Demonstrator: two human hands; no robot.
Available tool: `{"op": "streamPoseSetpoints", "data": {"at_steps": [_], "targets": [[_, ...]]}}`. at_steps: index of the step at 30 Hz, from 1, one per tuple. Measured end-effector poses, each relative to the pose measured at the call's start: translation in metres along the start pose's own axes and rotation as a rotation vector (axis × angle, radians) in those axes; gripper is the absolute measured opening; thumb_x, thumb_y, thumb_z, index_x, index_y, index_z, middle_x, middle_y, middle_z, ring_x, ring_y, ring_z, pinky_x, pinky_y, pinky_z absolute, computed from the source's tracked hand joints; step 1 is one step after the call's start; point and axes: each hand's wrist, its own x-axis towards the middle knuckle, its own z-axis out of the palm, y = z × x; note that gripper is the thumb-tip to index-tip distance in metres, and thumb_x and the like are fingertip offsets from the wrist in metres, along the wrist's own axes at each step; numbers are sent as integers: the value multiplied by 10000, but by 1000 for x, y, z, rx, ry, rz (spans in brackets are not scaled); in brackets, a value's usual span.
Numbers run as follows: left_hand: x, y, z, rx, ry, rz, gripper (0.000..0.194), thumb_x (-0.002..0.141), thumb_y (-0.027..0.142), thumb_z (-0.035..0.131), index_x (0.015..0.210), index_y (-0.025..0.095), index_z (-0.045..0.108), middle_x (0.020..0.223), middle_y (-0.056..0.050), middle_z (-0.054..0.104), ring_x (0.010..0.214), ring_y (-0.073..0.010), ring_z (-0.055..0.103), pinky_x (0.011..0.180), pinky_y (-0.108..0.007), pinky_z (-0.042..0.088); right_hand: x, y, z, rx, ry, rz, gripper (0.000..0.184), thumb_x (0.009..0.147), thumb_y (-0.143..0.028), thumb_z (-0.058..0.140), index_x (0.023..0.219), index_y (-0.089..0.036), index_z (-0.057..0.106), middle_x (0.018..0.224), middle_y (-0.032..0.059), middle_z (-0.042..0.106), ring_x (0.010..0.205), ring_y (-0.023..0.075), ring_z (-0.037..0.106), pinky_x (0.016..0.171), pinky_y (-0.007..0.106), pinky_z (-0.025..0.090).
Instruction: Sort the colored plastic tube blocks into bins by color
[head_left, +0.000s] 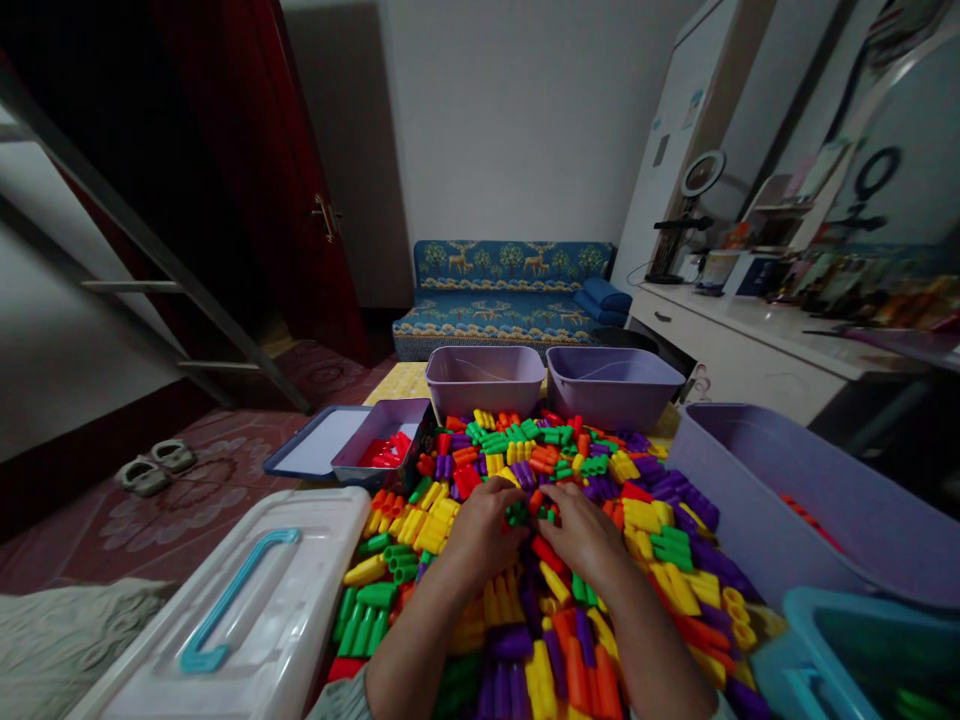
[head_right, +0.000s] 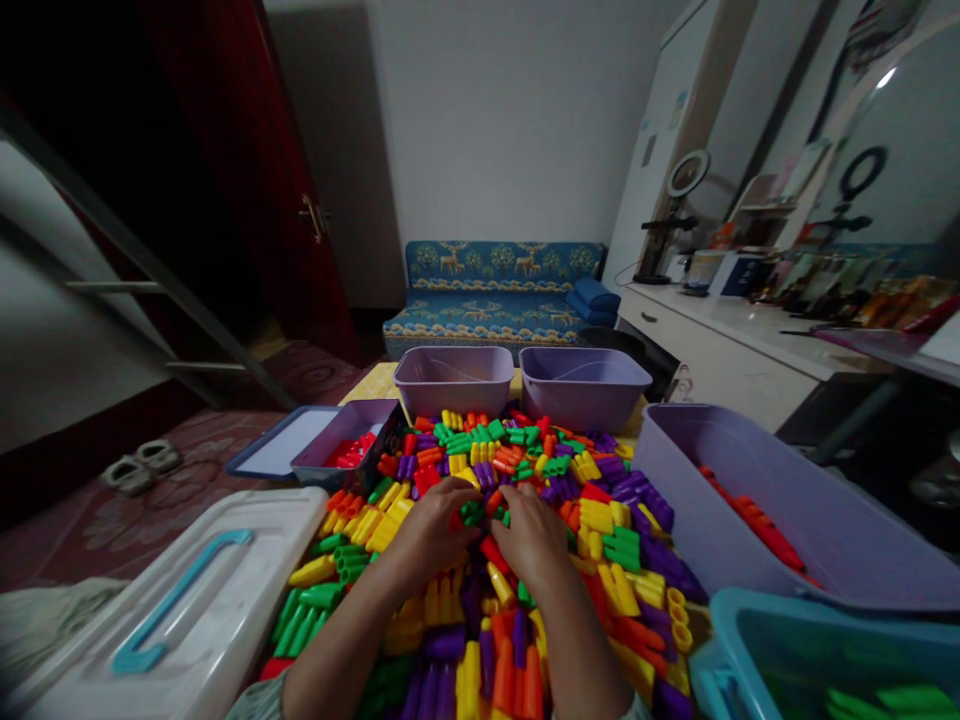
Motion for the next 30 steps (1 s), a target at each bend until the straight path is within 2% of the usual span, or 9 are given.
{"op": "streamPoseSetpoints", "data": {"at_steps": [4,9,13,16,21,26,30], "targets": [[-1,0,7,74,-6,-2,461,688,183,672,1144,241,642,1190,-72,568,1039,-228,593,914,-331,480,-1,1,4,-46,-13,14,483,786,-280,555,1260,-188,566,1178,144,593,1073,269,590,883,351,427],[-3,2,8,47,-22,6,458,718,205,643,1175,236,621,1115,-62,587,992,-207,609,883,-297,486,3,9,9,35,-33,20,459,757,-268,568,1214,-233,582,1044,82,640,888,193,623,777,280,438],[-4,5,6,45,-28,-19,469,716,231,651,1183,244,616,1095,-64,591,953,-207,617,836,-291,489,7,13,11,78,-25,32,485,747,-301,589,1225,-216,579,1019,78,650,829,184,614,713,269,428],[-5,8,5,97,-18,-81,446,728,290,654,1167,216,620,1018,-78,609,884,-219,626,766,-299,488,8,14,10,103,-16,32,418,757,-359,596,1144,-207,632,959,75,663,814,193,608,672,271,413],[-6,12,4,162,-14,-120,397,737,386,655,1093,210,652,922,-83,639,828,-229,625,709,-295,462,5,9,4,75,-13,21,249,750,-398,618,890,-202,682,900,69,667,758,184,601,634,273,381],[-6,13,-1,156,-67,-103,456,699,396,685,1132,257,652,950,-81,672,855,-239,634,734,-300,460,3,6,0,122,12,36,169,738,-351,622,806,-197,621,850,47,660,769,174,596,640,257,377],[-5,11,-1,91,-75,-26,514,663,311,703,1168,236,636,985,-88,688,889,-257,637,747,-306,466,4,7,6,287,-54,9,168,713,-309,620,829,-191,592,787,26,650,738,166,590,618,246,381]]}}
